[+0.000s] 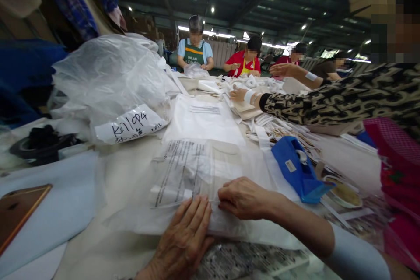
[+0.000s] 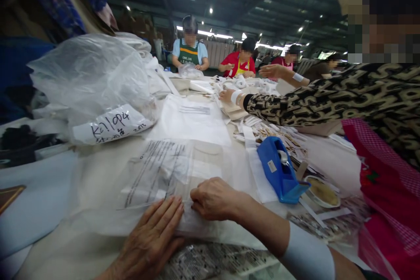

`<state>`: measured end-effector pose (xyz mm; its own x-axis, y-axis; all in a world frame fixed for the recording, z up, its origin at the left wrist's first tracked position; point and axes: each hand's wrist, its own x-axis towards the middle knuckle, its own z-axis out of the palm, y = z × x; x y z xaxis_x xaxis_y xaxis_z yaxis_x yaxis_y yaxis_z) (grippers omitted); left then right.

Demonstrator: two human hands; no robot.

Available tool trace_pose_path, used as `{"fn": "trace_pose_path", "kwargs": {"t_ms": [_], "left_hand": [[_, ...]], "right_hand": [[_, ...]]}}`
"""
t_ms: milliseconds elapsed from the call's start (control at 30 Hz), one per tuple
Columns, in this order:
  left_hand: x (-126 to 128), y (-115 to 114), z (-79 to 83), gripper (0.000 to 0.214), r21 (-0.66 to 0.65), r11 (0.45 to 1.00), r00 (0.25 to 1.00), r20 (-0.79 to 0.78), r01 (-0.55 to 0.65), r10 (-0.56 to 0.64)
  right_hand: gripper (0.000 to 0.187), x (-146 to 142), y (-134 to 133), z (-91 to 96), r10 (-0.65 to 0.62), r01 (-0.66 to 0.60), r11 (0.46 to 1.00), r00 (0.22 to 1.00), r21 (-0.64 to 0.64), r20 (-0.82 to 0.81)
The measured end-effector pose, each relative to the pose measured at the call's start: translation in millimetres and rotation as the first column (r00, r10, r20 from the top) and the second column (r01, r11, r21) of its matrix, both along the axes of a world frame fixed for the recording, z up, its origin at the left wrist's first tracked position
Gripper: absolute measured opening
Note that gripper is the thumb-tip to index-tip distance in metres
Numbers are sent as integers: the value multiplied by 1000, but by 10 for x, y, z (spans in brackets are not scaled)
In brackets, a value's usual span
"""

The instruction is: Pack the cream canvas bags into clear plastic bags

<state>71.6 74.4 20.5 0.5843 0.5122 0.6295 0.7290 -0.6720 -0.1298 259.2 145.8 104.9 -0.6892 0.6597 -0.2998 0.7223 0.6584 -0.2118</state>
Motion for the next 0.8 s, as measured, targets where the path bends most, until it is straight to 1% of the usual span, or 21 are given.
{"fn": "trace_pose_path", "kwargs": {"t_ms": [100, 167, 267, 333, 400, 433, 500, 533, 567, 600, 633, 667, 700, 733, 767, 800], "left_hand": [[-3, -3, -16, 35, -1, 1000, 1000, 0, -6, 6], [-5, -3, -17, 35, 0, 1000, 1000, -3, -3, 3], [-7, 0, -5, 35, -2, 1000, 1000, -7, -2, 2], [-6, 1, 3, 35, -4, 1000, 1000, -6, -5, 5], [-2, 0, 5, 36, -1, 1000, 1000, 3, -11, 11], [0, -2, 3, 36, 2, 1000, 1000, 8, -13, 13], [5, -5, -5, 36, 4, 1000, 1000, 10, -17, 17], [7, -6, -10, 36, 4, 1000, 1000, 4, -18, 18], [7, -6, -13, 36, 4, 1000, 1000, -5, -18, 18], [6, -6, -15, 36, 4, 1000, 1000, -12, -17, 17], [3, -4, -15, 36, 4, 1000, 1000, -19, -16, 16], [-2, -2, -14, 35, 7, 1000, 1000, -23, -13, 13], [-11, -1, -11, 35, 7, 1000, 1000, -22, -7, 8], [-24, 0, -10, 34, 5, 1000, 1000, -19, 2, -2], [-40, -1, -10, 33, 0, 1000, 1000, -18, 17, -17], [-61, -5, -15, 33, -5, 999, 999, -22, 36, -36]], "right_hand": [[18, -37, 60, -35, -157, 157, 987, 988, -43, 7], [26, -13, 144, -77, -258, 258, 965, 966, -42, 13], [41, 115, 297, -160, -390, 390, 920, 921, -46, 14], [41, 235, 350, -207, -441, 440, 896, 897, -57, -12], [35, 334, 304, -240, -477, 476, 879, 876, -32, -72], [31, 361, 235, -256, -497, 501, 865, 861, 8, -111], [24, 360, 10, -308, -522, 548, 830, 829, 102, -202], [24, 330, -135, -353, -487, 540, 825, 828, 165, -276], [24, 286, -289, -413, -416, 507, 831, 840, 230, -350], [25, 232, -443, -488, -256, 429, 838, 855, 338, -451], [29, 173, -584, -573, -72, 326, 828, 870, 457, -488], [34, 116, -704, -662, 72, 241, 793, 875, 560, -478], [40, 66, -797, -748, 156, 193, 749, 878, 633, -452], [44, 28, -860, -822, 190, 164, 717, 889, 677, -417], [46, 5, -896, -882, 188, 155, 698, 902, 699, -388], [46, -2, -909, -924, 172, 153, 692, 914, 705, -367]]}}
